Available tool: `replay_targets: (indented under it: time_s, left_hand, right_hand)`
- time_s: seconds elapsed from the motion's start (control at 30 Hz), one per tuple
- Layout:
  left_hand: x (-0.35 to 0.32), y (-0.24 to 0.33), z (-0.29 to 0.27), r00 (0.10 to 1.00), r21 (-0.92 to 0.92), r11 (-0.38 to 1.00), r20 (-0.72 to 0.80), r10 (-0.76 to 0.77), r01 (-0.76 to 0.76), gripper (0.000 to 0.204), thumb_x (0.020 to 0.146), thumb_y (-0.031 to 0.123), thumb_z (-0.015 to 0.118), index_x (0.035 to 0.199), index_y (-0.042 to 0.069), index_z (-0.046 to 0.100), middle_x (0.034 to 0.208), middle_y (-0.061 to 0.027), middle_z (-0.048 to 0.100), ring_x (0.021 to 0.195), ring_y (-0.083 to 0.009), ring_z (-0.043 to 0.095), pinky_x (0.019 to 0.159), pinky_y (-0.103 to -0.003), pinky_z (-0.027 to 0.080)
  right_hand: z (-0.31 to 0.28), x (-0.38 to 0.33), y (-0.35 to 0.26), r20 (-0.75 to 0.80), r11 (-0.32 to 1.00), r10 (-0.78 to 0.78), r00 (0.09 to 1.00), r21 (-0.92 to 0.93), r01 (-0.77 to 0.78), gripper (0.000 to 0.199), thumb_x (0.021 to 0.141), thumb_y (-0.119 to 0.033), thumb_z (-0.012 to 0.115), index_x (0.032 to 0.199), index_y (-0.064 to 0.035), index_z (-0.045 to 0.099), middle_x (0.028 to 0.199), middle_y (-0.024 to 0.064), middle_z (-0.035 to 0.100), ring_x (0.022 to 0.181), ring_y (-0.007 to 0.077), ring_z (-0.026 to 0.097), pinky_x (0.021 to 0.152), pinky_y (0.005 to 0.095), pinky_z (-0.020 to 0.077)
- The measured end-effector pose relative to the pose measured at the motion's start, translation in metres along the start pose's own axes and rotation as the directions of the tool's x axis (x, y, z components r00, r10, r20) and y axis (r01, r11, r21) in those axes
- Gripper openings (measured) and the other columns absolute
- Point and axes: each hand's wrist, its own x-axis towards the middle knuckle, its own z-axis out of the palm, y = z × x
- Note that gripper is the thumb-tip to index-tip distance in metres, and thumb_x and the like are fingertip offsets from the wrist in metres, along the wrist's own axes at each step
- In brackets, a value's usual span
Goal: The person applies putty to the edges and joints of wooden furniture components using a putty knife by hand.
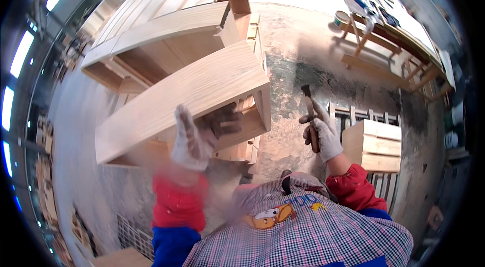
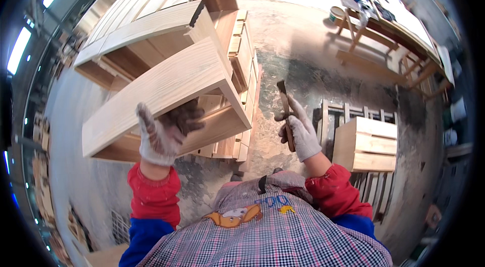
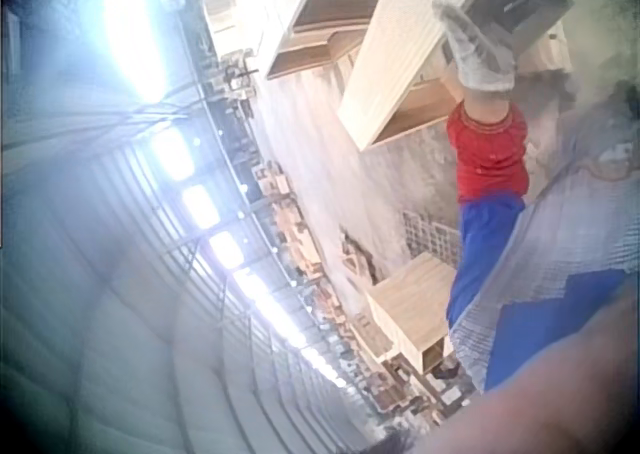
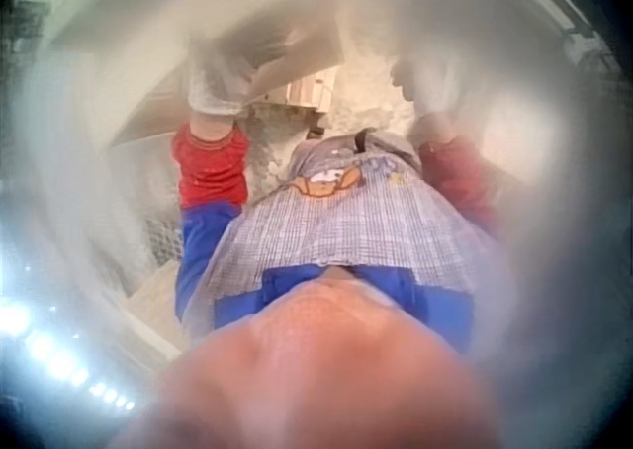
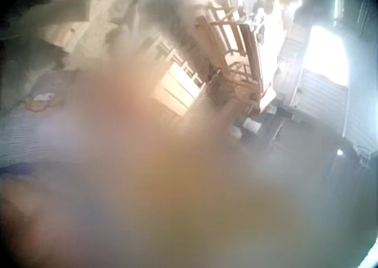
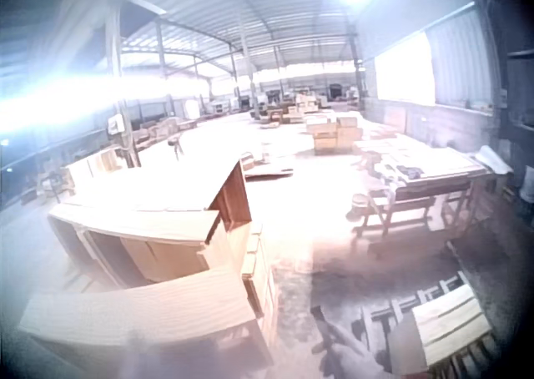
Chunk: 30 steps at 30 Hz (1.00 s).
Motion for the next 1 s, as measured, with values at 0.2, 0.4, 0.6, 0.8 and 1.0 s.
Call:
replay_targets:
  time_s: [0.2, 0.4, 0.6, 0.8, 1.0]
  left_hand:
    - [-0.033, 0.082, -0.004, 0.664, 0.662, 0.14, 0.747, -0.045, -0.736, 0.065, 0.07, 0.033, 0.07, 0.122, -0.001, 0.052, 0.116, -0.0226, 0.055, 0.111, -0.0377, 0.051, 0.097, -0.042, 0.04]
    - [-0.006, 0.12, -0.034, 0.93, 0.7, -0.682, 0.359, 0.079, -0.212, 0.069, 0.06, 0.023, 0.07, 0.125, 0.009, 0.053, 0.126, -0.024, 0.049, 0.117, -0.0427, 0.045, 0.102, -0.045, 0.036]
    - [0.026, 0.132, -0.05, 0.927, 0.722, -0.668, 0.352, 0.13, -0.181, 0.063, 0.064, 0.003, 0.059, 0.127, 0.009, 0.052, 0.126, -0.0202, 0.052, 0.117, -0.0349, 0.048, 0.099, -0.039, 0.04]
    - [0.028, 0.129, -0.054, 0.91, 0.728, -0.654, 0.388, 0.147, -0.204, 0.061, 0.064, 0.003, 0.06, 0.124, 0.01, 0.054, 0.124, -0.0196, 0.053, 0.116, -0.0353, 0.049, 0.098, -0.039, 0.041]
    - [0.024, 0.128, -0.051, 0.912, 0.725, -0.662, 0.38, 0.155, -0.19, 0.059, 0.066, 0.004, 0.061, 0.124, 0.01, 0.055, 0.124, -0.019, 0.053, 0.116, -0.0343, 0.05, 0.098, -0.039, 0.041]
  right_hand:
    - [0.053, -0.01, -0.028, -0.102, 0.958, -0.287, 0.952, -0.03, 0.286, 0.052, 0.088, -0.004, 0.04, 0.14, -0.0047, 0.033, 0.103, 0.0112, 0.054, 0.073, 0.0107, 0.052, 0.064, 0.0226, 0.0457]
    - [0.095, -0.023, -0.036, -0.141, 0.793, -0.552, 0.822, -0.392, 0.465, 0.046, 0.083, 0.007, 0.046, 0.129, 0.0012, 0.045, 0.102, 0.0115, 0.056, 0.083, 0.0152, 0.056, 0.075, 0.0268, 0.0465]
    - [0.118, -0.016, -0.052, 0.17, 0.332, -0.674, 0.718, -0.799, 0.501, 0.045, 0.078, 0.007, 0.051, 0.123, 0.0013, 0.051, 0.095, 0.0166, 0.059, 0.08, 0.0247, 0.059, 0.073, 0.0301, 0.0476]
    - [0.131, -0.003, -0.053, 0.151, 0.314, -0.657, 0.739, -0.836, 0.45, 0.045, 0.08, -0.004, 0.053, 0.126, -0.0069, 0.049, 0.092, 0.0167, 0.057, 0.074, 0.0342, 0.059, 0.064, 0.0381, 0.0499]
    - [0.136, 0.006, -0.048, 0.128, 0.346, -0.667, 0.734, -0.819, 0.458, 0.043, 0.079, -0.001, 0.054, 0.122, -0.0061, 0.052, 0.092, 0.0165, 0.059, 0.072, 0.0321, 0.06, 0.064, 0.0367, 0.0501]
